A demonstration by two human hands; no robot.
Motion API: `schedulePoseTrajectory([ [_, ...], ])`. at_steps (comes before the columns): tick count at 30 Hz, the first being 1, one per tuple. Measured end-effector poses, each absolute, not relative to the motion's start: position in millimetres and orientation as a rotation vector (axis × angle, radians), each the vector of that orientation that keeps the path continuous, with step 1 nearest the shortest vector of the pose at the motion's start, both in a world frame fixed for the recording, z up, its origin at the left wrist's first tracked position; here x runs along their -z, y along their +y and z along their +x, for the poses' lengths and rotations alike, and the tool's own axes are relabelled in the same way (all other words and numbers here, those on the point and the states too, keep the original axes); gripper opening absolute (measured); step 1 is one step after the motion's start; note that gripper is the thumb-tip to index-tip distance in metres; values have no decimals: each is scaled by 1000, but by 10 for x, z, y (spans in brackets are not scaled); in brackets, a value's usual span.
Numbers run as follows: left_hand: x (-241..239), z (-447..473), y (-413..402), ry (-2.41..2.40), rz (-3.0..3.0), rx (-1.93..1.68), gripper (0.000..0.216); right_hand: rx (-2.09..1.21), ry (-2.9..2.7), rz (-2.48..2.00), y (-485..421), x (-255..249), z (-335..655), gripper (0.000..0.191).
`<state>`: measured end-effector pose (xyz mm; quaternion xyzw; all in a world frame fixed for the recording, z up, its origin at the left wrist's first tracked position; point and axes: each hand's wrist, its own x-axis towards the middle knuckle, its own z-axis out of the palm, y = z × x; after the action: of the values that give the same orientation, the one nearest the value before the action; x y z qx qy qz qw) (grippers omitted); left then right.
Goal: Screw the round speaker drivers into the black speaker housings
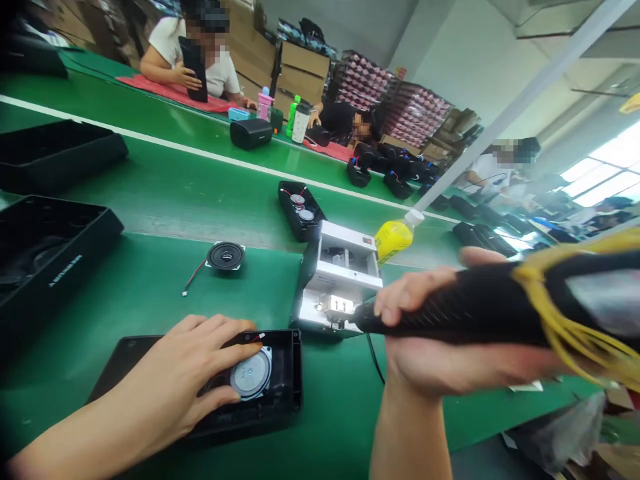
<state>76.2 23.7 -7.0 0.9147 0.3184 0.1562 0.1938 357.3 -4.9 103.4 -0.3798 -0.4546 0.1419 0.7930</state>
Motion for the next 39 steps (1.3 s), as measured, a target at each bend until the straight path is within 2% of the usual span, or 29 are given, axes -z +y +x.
schedulePoseTrajectory([
  [3,107,769,254,892,2577,-436,47,-162,-1065,-796,177,-996,3409,68],
  [12,159,760,250,906,2604,-465,49,-232,-1042,-843,195,-875,3392,70],
  [25,145,765,239,903,2547,-494,50,-207,-1063,-828,120,-965,3505,69],
  [39,94,753,258,894,2543,-401,50,-272,-1070,-772,166,-860,3478,68],
])
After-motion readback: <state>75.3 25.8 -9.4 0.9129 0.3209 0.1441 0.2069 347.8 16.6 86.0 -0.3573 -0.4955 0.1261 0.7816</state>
